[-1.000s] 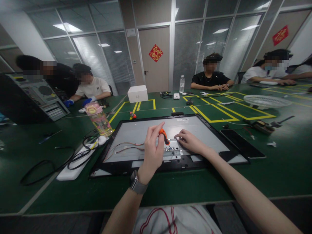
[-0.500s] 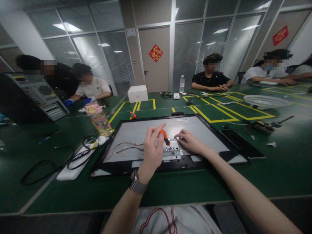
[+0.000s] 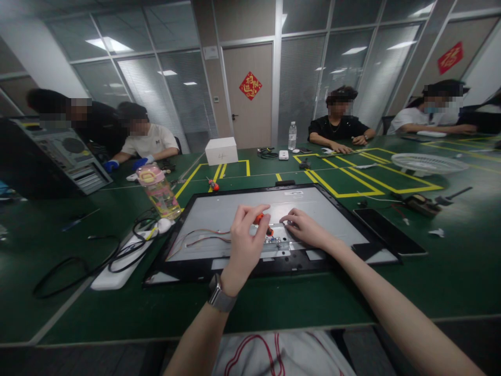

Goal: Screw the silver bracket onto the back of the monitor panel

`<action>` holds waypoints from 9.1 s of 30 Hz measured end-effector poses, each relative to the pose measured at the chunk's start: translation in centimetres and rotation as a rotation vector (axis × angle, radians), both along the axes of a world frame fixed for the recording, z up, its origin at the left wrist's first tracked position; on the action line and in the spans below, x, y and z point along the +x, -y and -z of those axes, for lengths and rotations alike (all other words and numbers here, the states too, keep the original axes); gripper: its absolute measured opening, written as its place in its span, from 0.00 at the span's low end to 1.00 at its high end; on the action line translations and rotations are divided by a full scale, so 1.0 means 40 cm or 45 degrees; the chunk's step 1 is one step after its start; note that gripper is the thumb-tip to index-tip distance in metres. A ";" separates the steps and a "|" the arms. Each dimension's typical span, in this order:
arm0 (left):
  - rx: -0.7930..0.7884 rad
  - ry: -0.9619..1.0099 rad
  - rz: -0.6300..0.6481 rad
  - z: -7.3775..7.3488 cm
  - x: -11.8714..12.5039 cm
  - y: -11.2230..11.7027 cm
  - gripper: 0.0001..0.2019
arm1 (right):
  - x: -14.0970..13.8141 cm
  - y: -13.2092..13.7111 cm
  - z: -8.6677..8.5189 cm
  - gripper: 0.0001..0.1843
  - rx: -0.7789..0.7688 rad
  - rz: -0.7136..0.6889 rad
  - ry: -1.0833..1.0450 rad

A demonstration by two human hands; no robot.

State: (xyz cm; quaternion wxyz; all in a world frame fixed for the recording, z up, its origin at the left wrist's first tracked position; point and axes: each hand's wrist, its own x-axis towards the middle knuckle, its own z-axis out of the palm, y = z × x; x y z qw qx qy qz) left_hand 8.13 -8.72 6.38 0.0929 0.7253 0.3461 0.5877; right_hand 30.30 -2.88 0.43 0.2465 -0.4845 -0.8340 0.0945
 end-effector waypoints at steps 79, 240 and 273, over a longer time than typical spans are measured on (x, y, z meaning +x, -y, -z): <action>0.002 -0.376 0.410 -0.087 0.036 -0.033 0.16 | -0.004 -0.006 0.011 0.15 0.063 -0.013 -0.020; -0.055 0.096 0.188 -0.003 0.032 -0.038 0.14 | 0.000 -0.005 0.002 0.16 -0.009 -0.008 -0.062; -0.016 0.215 0.147 0.005 0.044 -0.051 0.12 | -0.003 0.001 -0.009 0.15 -0.033 -0.004 -0.029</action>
